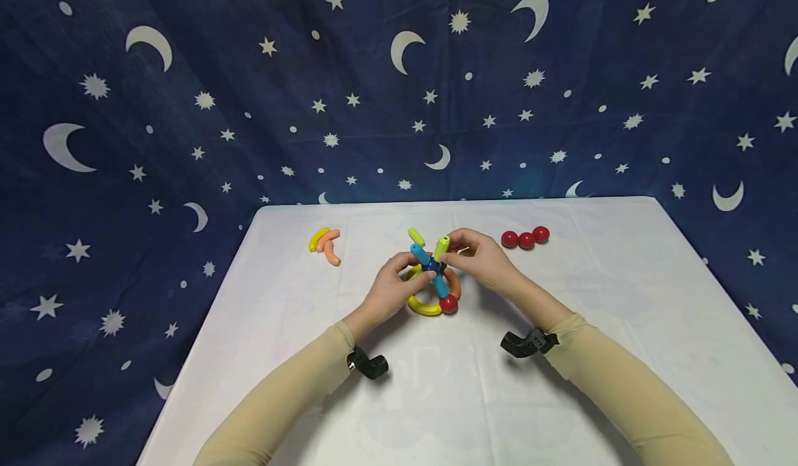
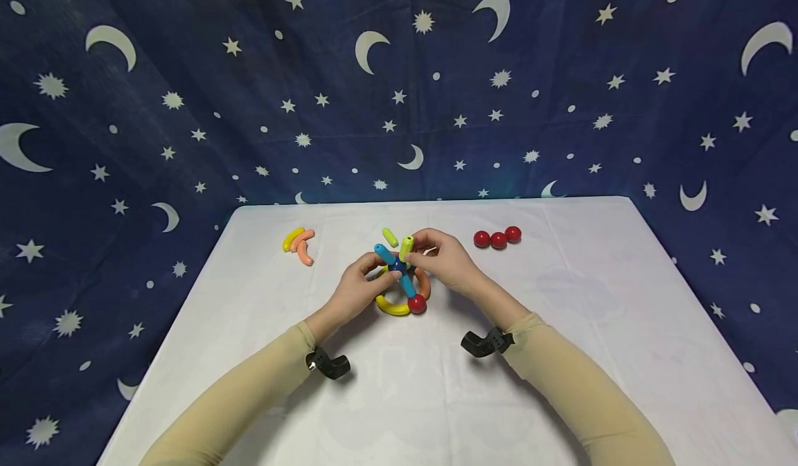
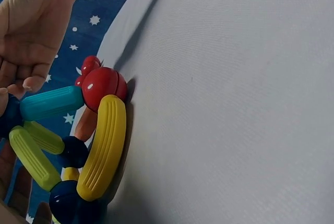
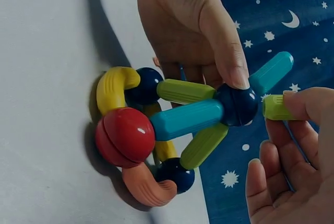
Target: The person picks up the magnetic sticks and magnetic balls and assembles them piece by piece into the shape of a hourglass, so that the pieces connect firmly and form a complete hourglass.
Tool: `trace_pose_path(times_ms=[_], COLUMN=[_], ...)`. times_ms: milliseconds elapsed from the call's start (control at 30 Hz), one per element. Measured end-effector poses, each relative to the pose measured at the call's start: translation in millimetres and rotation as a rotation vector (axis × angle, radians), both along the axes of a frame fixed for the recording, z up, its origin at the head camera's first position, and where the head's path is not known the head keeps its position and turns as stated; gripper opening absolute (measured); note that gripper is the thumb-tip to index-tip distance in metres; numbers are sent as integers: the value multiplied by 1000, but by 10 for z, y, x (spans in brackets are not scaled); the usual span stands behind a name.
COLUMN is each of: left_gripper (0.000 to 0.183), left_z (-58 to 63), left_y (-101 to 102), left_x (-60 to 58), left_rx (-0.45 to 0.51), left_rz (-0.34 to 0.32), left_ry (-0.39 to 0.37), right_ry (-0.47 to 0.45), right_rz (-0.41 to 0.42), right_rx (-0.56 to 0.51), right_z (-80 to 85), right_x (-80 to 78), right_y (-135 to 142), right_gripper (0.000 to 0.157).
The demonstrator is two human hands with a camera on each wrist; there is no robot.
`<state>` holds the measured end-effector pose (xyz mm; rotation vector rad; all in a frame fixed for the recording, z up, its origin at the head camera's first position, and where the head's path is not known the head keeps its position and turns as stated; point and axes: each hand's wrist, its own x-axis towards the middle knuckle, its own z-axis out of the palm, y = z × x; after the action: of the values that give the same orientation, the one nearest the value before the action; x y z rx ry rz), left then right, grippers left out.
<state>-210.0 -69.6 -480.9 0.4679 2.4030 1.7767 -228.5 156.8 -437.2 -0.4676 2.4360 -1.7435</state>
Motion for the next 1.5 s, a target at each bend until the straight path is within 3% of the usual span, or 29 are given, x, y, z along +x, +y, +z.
trace_pose_path(times_ms=[667,1167,1500], left_gripper=[35,36,34], left_z=[1,-34,-38], left_y=[-1,-10,1], left_x=[6,2,-1], left_rx=[37,41,54], left_rz=[-17,-44,-52], left_ry=[13,37,48], right_ry=[23,7,75], right_rz=[71,74,31], right_rx=[-48,-56,72], right_z=[-65,-105,-180], right_x=[46,59,48], right_y=[-24,-2,159], right_gripper=[25,25,24])
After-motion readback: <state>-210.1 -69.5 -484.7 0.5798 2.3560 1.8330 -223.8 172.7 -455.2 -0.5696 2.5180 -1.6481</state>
